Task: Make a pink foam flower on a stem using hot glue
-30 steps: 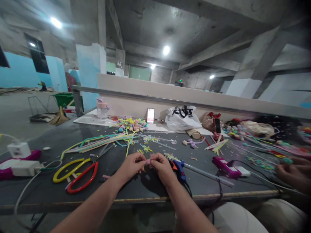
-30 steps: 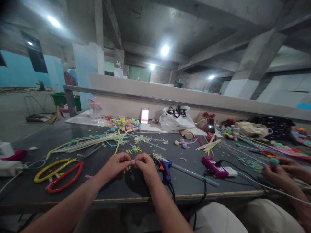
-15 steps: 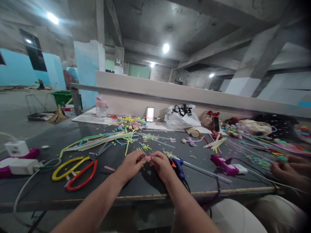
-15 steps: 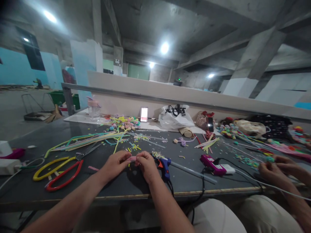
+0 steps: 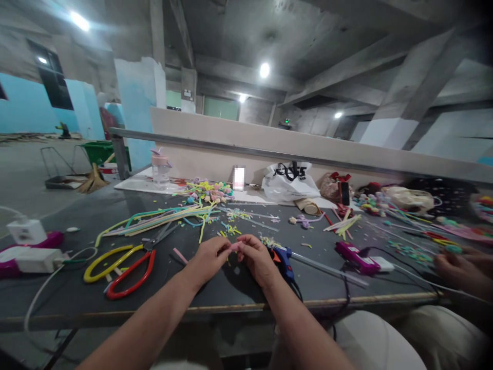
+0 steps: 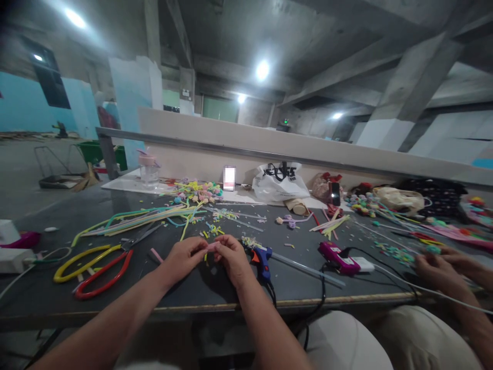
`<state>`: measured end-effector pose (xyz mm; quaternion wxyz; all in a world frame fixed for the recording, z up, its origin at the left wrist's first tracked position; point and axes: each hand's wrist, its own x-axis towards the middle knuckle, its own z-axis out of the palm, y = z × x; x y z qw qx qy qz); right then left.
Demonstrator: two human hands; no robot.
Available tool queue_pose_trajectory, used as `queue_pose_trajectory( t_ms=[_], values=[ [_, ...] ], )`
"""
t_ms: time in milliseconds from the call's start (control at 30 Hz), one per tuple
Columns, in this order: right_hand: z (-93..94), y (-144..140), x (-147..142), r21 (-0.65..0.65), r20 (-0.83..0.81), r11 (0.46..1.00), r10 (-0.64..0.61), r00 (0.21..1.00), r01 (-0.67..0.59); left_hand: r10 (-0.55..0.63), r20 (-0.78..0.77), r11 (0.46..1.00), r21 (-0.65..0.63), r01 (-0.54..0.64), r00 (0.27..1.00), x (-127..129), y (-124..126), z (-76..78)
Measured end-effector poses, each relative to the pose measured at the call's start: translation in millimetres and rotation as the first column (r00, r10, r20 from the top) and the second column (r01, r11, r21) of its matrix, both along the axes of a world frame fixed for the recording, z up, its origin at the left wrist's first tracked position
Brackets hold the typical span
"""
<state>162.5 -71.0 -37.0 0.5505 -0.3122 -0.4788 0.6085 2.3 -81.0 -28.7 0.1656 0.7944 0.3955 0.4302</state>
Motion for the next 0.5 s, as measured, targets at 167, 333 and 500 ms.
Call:
queue_pose_trajectory(
  t_ms=[167,333,500],
  values=[
    [-0.6,1.5,-2.0,-0.016,0.011,1.0,-0.015,1.0,0.015,-0.006,-0.031,1.0,-0.006,0.006,1.0,1.3,0.2,0.6],
    [-2.2,4.1,-2.6,-0.05,0.02,0.998,-0.024,1.0,0.025,0.006,-0.06,1.0,-0.016,-0.007,0.998,3.0,1.9,-2.1],
    [-2.1,3.7,-0.6,-0.047,0.001,0.997,-0.062,0.998,0.062,-0.004,-0.058,1.0,-0.002,0.004,0.998,2.5,2.7,-7.1]
  ],
)
